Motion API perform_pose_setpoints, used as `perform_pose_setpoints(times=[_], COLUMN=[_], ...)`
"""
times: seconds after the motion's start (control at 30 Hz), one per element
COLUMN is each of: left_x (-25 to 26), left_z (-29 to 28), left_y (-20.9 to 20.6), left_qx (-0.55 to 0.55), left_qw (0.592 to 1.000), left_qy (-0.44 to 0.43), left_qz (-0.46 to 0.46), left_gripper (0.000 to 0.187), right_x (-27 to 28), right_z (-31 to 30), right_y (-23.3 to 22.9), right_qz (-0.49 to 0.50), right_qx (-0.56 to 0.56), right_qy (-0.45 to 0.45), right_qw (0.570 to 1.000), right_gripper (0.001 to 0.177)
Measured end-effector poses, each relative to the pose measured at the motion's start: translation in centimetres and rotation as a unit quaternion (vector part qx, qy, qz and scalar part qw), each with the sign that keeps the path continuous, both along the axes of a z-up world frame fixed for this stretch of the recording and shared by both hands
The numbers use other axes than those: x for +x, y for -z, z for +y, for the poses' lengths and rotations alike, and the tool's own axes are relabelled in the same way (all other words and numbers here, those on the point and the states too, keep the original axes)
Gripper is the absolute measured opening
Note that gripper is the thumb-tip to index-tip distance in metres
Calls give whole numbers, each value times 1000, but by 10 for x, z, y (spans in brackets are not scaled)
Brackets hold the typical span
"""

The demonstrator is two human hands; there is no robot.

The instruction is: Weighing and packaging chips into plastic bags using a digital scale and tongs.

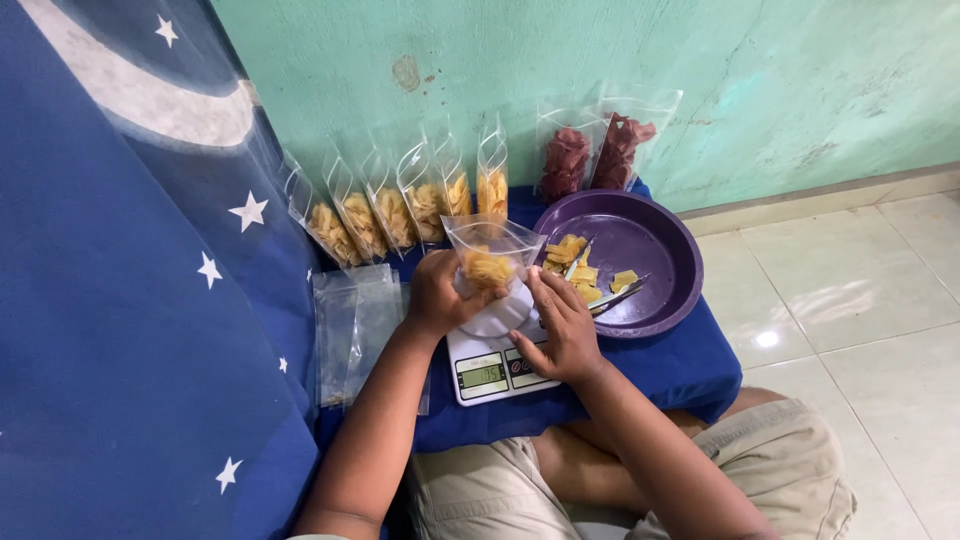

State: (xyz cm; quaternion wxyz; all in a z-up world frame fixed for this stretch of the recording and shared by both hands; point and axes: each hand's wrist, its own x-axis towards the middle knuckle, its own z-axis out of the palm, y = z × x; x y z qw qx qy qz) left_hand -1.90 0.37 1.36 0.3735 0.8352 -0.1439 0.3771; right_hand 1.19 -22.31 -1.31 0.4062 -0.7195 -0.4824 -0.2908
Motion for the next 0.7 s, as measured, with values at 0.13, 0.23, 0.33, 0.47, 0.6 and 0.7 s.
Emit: perform_pose_setpoints(times=[0.13, 0.23, 0.33, 0.47, 0.6, 0.7], left_x=[0, -1, 3, 4, 1, 1], left_z=[-2, -3, -1, 0, -2, 3], left_y=[-2, -5, 4, 10, 5, 4], left_qx=[-10, -39, -63, -78, -92, -85], left_qw=[1000, 998, 995, 994, 992, 993], left_qy=[1, 30, 54, 45, 59, 64], left_qz=[-10, 29, 53, 57, 62, 60], left_gripper=[63, 67, 61, 48, 47, 44], right_x=[-1, -1, -1, -3, -3, -2], right_z=[0, 0, 1, 1, 3, 2], right_y=[2, 1, -1, -3, -4, -2], right_qz=[-1, -2, 0, -2, 2, 5], right_qx=[1, 5, 5, 4, 14, 15], right_qy=[11, 12, 9, 12, 3, 0], right_qw=[1000, 1000, 1000, 1000, 1000, 1000], right_gripper=[81, 81, 79, 78, 75, 73])
